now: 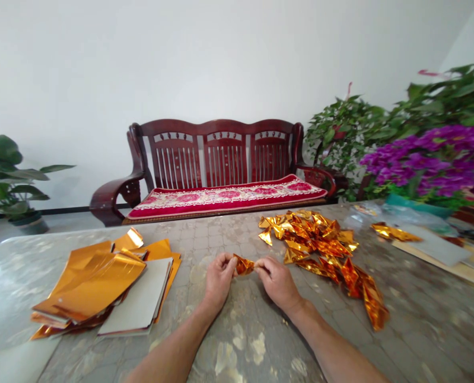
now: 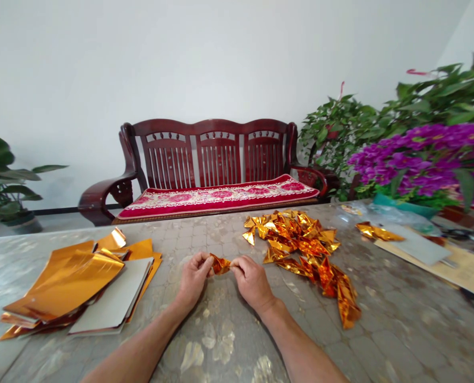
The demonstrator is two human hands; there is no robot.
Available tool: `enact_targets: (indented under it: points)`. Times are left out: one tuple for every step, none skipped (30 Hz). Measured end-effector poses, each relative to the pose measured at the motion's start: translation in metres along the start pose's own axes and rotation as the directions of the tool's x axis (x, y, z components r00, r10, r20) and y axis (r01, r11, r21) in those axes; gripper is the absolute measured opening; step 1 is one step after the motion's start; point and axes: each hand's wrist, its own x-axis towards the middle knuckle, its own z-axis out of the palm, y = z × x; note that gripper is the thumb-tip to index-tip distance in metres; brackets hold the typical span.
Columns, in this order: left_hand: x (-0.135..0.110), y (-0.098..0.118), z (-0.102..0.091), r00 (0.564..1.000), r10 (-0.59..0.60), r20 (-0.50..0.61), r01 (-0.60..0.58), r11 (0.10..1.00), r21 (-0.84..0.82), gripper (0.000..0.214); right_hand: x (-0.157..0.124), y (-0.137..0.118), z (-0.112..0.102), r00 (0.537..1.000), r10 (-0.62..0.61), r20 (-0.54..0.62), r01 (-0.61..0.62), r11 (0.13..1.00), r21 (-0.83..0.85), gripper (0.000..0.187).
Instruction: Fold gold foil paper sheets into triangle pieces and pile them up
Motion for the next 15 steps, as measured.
enact_targets:
  points:
    - [-0.0004, 0.0011, -0.0001, 1.0, -0.001, 0.006, 0.001, 1.0, -0.006, 0.03, 0.0, -0.0001, 0.0, 1.0, -0.002, 0.002, 0.002, 1.0, 0.002, 0.014]
    - [-0.0007, 0.0018, 0.0, 1.0, -0.007, 0.01, 0.008, 1.0, -0.016, 0.03, 0.0001, -0.0002, 0.0, 1.0, -0.004, 0.003, 0.004, 1.0, 0.006, 0.014]
    - [-0.0008, 0.0017, 0.0003, 1.0, -0.017, 0.011, 0.017, 0.999, -0.027, 0.03, 0.0002, -0.0001, -0.0001, 1.0, -0.004, 0.002, 0.004, 1.0, 0.01, 0.014]
    - [-0.0008, 0.0011, 0.0006, 1.0, -0.026, 0.008, 0.027, 0.999, -0.038, 0.03, 0.0004, 0.0, -0.0002, 1.0, -0.001, -0.001, 0.001, 1.0, 0.014, 0.014]
    - [-0.0006, -0.0001, 0.001, 0.999, -0.035, 0.002, 0.035, 0.998, -0.048, 0.031, 0.0006, 0.0002, -0.0003, 1.0, 0.002, -0.005, -0.002, 1.0, 0.016, 0.014]
    - [-0.0004, -0.0015, 0.0013, 0.999, -0.04, -0.005, 0.04, 0.998, -0.055, 0.031, 0.0007, 0.0005, -0.0003, 1.0, 0.006, -0.008, -0.005, 1.0, 0.018, 0.014]
    - [-0.0001, -0.0029, 0.0015, 0.999, -0.041, -0.012, 0.041, 0.997, -0.059, 0.031, 0.0008, 0.0007, -0.0003, 1.0, 0.009, -0.011, -0.009, 1.0, 0.019, 0.014]
    - [0.0001, -0.0039, 0.0016, 0.999, -0.041, -0.016, 0.04, 0.997, -0.059, 0.031, 0.0008, 0.0009, -0.0003, 1.0, 0.011, -0.013, -0.011, 1.0, 0.02, 0.014]
    - [0.0002, -0.0044, 0.0015, 0.999, -0.04, -0.015, 0.039, 0.998, -0.055, 0.031, 0.0008, 0.0011, -0.0002, 1.0, 0.012, -0.013, -0.012, 1.0, 0.022, 0.014]
    - [0.0002, -0.0041, 0.0014, 0.999, -0.039, -0.013, 0.038, 0.998, -0.052, 0.031, 0.0008, 0.0012, -0.0001, 1.0, 0.013, -0.012, -0.013, 1.0, 0.024, 0.014]
    - [0.0001, -0.0032, 0.0013, 0.999, -0.038, -0.009, 0.038, 0.998, -0.049, 0.031, 0.0008, 0.0014, 0.0, 1.0, 0.015, -0.011, -0.015, 1.0, 0.026, 0.015]
    - [-0.0002, -0.0018, 0.0012, 0.999, -0.038, -0.007, 0.037, 0.998, -0.048, 0.031, 0.0007, 0.0016, 0.0002, 1.0, 0.017, -0.008, -0.016, 0.999, 0.028, 0.015]
    - [-0.0004, -0.0002, 0.0011, 0.999, -0.038, -0.007, 0.037, 0.998, -0.046, 0.031, 0.0006, 0.0018, 0.0004, 1.0, 0.018, -0.006, -0.018, 0.999, 0.03, 0.015]
    - [-0.0005, 0.0014, 0.0012, 0.999, -0.039, -0.01, 0.038, 0.998, -0.046, 0.031, 0.0005, 0.0021, 0.0006, 1.0, 0.019, -0.005, -0.019, 0.999, 0.031, 0.014]
    - [-0.0006, 0.0027, 0.0014, 0.999, -0.042, -0.017, 0.041, 0.998, -0.046, 0.031, 0.0003, 0.0024, 0.0009, 1.0, 0.021, -0.005, -0.021, 0.999, 0.032, 0.014]
